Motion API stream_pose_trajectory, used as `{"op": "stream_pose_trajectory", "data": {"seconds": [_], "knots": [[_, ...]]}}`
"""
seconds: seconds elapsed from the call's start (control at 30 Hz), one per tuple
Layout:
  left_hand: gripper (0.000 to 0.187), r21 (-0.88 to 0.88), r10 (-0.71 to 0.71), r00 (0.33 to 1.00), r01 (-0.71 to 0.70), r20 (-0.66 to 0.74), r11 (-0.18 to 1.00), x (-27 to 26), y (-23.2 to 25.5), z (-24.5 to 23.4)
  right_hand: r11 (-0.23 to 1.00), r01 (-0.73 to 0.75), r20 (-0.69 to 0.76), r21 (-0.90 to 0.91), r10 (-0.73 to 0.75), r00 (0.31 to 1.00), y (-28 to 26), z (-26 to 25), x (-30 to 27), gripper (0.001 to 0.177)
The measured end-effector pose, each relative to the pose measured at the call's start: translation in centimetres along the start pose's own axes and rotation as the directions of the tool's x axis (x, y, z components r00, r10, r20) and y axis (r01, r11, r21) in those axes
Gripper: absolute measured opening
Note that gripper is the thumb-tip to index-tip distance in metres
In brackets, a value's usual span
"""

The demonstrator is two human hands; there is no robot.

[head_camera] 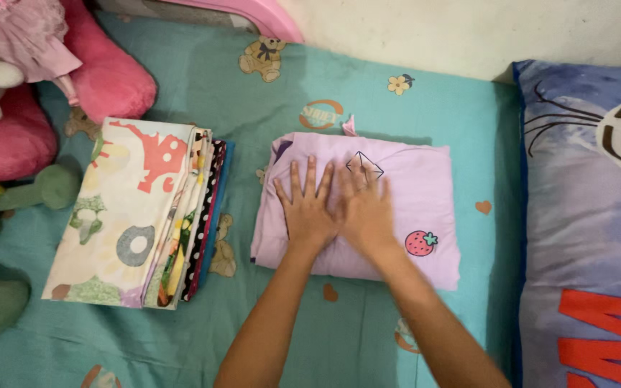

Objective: The person removes pillowcases from pillows, fluffs each pillow by hand, and places them onto a bed.

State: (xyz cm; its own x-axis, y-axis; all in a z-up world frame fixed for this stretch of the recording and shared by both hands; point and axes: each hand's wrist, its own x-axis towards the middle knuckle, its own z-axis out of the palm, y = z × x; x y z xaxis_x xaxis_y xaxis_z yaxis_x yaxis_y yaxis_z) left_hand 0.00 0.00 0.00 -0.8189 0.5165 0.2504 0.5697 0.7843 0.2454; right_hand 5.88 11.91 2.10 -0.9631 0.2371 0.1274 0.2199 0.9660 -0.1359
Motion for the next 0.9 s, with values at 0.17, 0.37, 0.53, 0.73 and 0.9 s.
{"op": "stream_pose_trajectory", "data": {"seconds": [0.17,0.37,0.53,0.73,0.9], "knots": [[0.084,0.126,0.039,0.991,-0.023,-0.129,0.992,0.0,-0.3,1.4,0.99,0.019,-0.067,0.139,-0.01,0.998,0.2,0.5,-2.9,0.063],[0.09,-0.167,-0.005,0.999,0.013,0.05,0.986,1.8,-1.0,-0.6,0.996,-0.08,-0.039,0.044,0.081,0.996,6.7,-2.2,-6.8,0.071],[0.081,-0.018,-0.002,0.999,0.001,-0.046,1.0,4.2,-3.2,-0.9,0.982,-0.174,-0.062,0.068,0.178,0.982,8.4,-2.2,-8.1,0.072],[0.079,-0.05,-0.062,0.998,0.061,-0.008,0.997,3.7,-3.1,0.2,0.979,0.004,-0.182,0.204,0.034,0.983,5.5,1.9,-0.7,0.05],[0.071,0.014,-0.021,0.999,0.022,-0.038,1.0,4.1,-4.6,2.2,0.987,0.16,-0.247,0.03,-0.148,0.958,2.0,3.7,6.3,0.06]]}}
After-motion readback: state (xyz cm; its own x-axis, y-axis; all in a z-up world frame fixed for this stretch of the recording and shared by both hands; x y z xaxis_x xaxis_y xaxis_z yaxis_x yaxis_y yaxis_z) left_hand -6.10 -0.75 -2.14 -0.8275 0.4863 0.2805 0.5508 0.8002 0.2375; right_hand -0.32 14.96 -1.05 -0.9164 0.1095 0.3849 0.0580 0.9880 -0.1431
